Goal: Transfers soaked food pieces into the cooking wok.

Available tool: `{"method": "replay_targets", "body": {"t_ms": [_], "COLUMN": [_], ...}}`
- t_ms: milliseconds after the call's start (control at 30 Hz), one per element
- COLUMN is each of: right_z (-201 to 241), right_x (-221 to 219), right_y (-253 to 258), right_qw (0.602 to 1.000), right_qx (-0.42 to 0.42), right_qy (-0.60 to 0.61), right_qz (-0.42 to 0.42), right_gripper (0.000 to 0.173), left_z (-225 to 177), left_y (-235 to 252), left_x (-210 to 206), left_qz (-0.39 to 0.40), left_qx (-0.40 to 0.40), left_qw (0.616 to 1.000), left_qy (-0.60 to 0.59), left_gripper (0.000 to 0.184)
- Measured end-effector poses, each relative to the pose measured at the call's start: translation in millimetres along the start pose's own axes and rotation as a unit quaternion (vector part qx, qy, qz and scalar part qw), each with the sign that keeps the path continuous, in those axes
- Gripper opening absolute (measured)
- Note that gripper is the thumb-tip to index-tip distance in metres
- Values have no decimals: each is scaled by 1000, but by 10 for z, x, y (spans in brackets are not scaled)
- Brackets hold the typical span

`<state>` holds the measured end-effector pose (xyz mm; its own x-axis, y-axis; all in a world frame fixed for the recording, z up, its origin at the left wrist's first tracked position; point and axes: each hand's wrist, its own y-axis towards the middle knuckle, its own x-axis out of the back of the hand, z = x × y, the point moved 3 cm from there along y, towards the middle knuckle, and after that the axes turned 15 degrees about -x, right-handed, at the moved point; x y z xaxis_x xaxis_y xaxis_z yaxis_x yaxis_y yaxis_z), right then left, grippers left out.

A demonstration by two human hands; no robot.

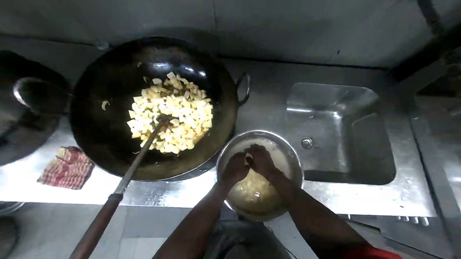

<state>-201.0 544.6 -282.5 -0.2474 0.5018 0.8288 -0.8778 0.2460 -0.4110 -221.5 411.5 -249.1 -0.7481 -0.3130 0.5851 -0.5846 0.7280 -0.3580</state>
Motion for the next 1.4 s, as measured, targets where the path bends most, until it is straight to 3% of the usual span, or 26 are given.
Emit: {"method": "replay_targets", "body": {"t_ms": [100, 200, 600, 833, 1100, 1300, 1400], "right_z": [-66, -169, -349, -394, -377, -371, -377], "right_x": [-144, -224, -296, -377, -348, -391, -413], "right_y": [70, 83, -533, -801, -999, -998, -962], "right_qw": [999, 996, 994, 984, 971, 970, 955], "right_qx": [9, 1, -92, -162, -218, -201, -217], "right_qy": [-45, -69, -55, -60, -24, 33, 128], "right_qz": [-21, -47, -29, 46, 94, 134, 156], "right_gripper": [36, 40, 40, 40, 47, 46, 42], "left_z": [214, 264, -98, -68, -256, -106, -15], "left_y": [224, 269, -151, -320, -435, -516, -578], "left_x": [-229, -352, -510, -749, -706, -761, -846], "left_qz": [-10, 2, 49, 88, 138, 27, -55], "left_qx": [-54, -52, 70, 88, 104, 163, 208], "left_qw": [994, 988, 990, 987, 985, 969, 914], "left_qy": [89, 145, 114, 97, -11, -182, -343], "left_gripper": [50, 54, 53, 47, 39, 41, 39]}}
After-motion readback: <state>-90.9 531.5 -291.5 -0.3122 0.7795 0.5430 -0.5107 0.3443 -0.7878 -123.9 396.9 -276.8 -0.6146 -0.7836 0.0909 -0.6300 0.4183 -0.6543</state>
